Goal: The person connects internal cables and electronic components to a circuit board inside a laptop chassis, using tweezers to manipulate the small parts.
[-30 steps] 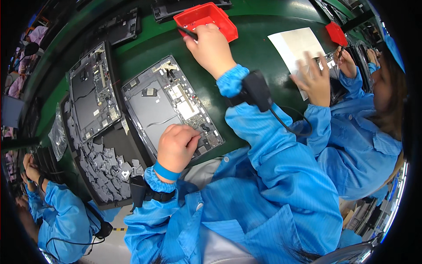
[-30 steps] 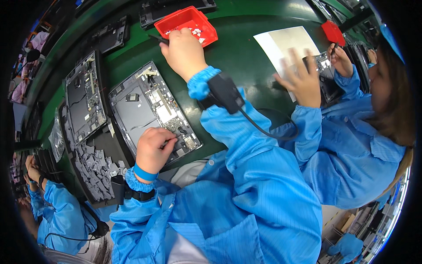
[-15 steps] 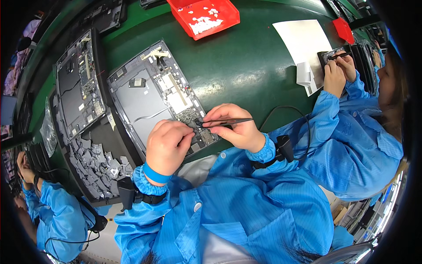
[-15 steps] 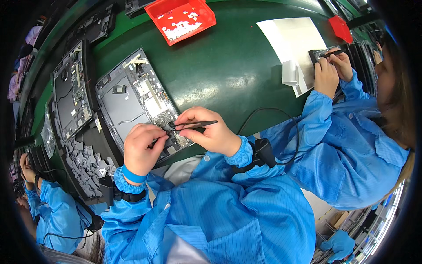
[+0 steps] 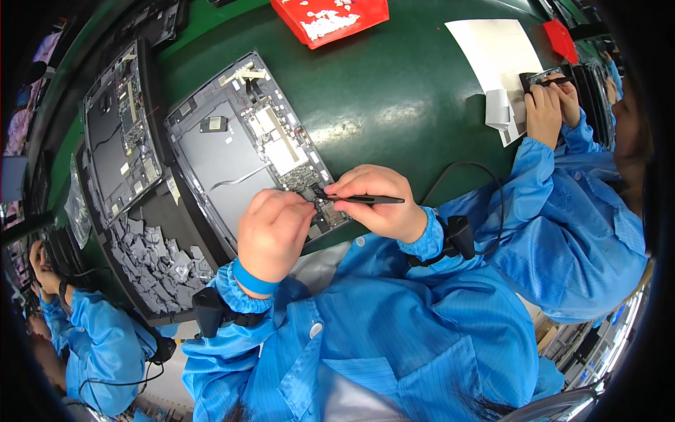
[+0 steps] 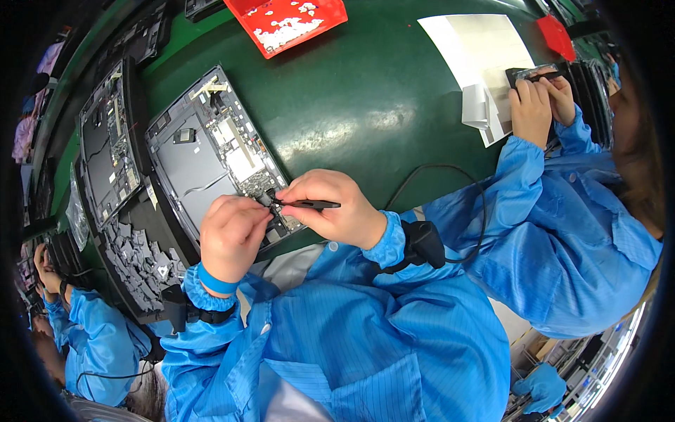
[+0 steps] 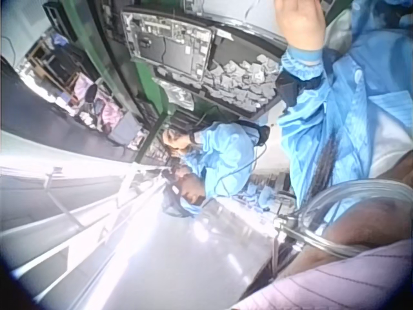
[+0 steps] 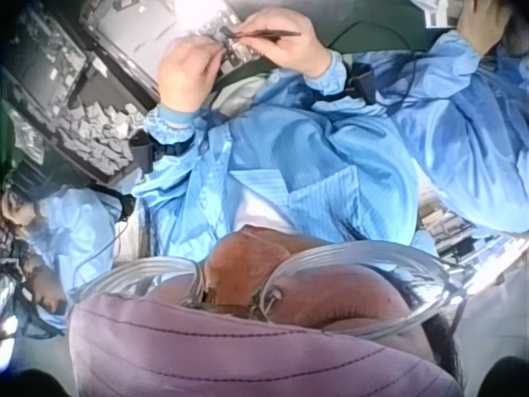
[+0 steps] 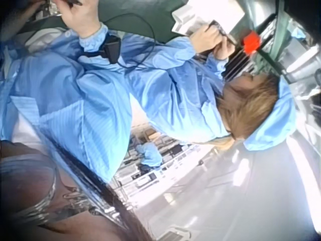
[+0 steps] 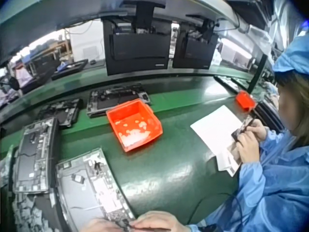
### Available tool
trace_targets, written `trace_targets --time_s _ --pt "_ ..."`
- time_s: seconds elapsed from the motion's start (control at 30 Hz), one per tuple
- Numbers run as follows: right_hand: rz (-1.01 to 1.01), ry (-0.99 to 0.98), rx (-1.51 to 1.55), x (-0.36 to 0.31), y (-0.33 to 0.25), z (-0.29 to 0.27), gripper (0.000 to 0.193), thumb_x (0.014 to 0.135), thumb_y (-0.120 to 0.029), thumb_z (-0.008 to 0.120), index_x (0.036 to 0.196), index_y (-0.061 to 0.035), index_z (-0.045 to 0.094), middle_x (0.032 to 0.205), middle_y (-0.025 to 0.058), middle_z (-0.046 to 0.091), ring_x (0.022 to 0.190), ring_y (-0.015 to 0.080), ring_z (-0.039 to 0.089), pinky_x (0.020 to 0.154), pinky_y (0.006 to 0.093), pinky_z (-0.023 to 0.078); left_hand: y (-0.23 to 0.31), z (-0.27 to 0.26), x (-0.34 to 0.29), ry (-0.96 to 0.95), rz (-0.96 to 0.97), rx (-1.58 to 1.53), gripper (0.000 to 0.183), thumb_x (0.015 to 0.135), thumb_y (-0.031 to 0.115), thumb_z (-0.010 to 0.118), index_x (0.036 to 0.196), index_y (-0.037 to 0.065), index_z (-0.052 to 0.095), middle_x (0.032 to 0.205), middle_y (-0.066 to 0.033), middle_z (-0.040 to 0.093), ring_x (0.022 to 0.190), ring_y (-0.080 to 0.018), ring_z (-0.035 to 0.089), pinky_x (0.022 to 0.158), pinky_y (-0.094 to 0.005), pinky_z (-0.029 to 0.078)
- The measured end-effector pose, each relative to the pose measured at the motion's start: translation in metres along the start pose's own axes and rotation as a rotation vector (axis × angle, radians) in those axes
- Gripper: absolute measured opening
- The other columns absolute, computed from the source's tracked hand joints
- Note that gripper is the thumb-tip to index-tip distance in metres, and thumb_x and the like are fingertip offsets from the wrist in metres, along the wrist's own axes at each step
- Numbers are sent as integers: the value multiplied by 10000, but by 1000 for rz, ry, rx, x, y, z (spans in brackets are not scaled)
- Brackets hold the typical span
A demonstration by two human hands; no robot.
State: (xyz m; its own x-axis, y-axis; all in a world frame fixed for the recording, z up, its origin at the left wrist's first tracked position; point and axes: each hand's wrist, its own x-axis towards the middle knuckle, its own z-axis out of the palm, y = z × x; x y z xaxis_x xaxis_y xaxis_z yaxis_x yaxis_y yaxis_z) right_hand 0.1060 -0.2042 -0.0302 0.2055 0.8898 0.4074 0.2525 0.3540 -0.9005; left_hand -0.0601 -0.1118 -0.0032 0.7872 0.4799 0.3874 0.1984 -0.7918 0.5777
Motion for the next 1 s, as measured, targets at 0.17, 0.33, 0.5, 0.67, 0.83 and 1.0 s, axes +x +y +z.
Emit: trace_targets --time_s 0.17,0.33,0.5,0.67,0.83,1.0 --pt "-120 -1 -97 3 1 4 212 624 35 704 791 6 577 797 135 635 714 242 623 614 311 484 7 -1 -5 -63 113 206 191 582 20 671 763 19 608 821 -68 577 750 -245 550 598 -319 454" --pt "-121 28 -91 -1 -1 3 200 637 14 700 799 -5 584 809 121 618 713 238 610 607 299 485 36 -6 -6 -276 109 498 313 604 117 652 892 4 604 930 -61 548 883 -231 522 630 -317 452" --pt "-126 25 -119 -4 0 2 185 654 -12 696 802 -15 585 815 107 594 702 236 593 590 290 486 25 -3 -9 -185 138 421 335 591 100 657 903 -5 598 953 -83 568 903 -244 539 663 -319 463" --pt "-294 -26 -260 0 -3 4 196 643 -27 704 789 -17 573 796 104 587 703 239 591 581 305 492 23 5 -14 -158 218 430 303 588 66 644 875 -14 587 969 -119 579 877 -265 563 692 -318 484" --pt "-273 -19 -195 -2 4 2 224 628 -11 708 801 -9 565 805 104 598 712 248 593 592 312 495 20 7 -9 -151 160 352 276 598 24 599 870 -16 570 929 -132 570 845 -288 563 698 -323 489" --pt "-112 181 19 -9 6 -4 220 639 34 688 827 4 579 813 119 610 723 228 601 627 296 488 23 4 1 -251 205 351 309 571 11 597 877 -23 568 921 -133 568 848 -298 559 720 -347 489"
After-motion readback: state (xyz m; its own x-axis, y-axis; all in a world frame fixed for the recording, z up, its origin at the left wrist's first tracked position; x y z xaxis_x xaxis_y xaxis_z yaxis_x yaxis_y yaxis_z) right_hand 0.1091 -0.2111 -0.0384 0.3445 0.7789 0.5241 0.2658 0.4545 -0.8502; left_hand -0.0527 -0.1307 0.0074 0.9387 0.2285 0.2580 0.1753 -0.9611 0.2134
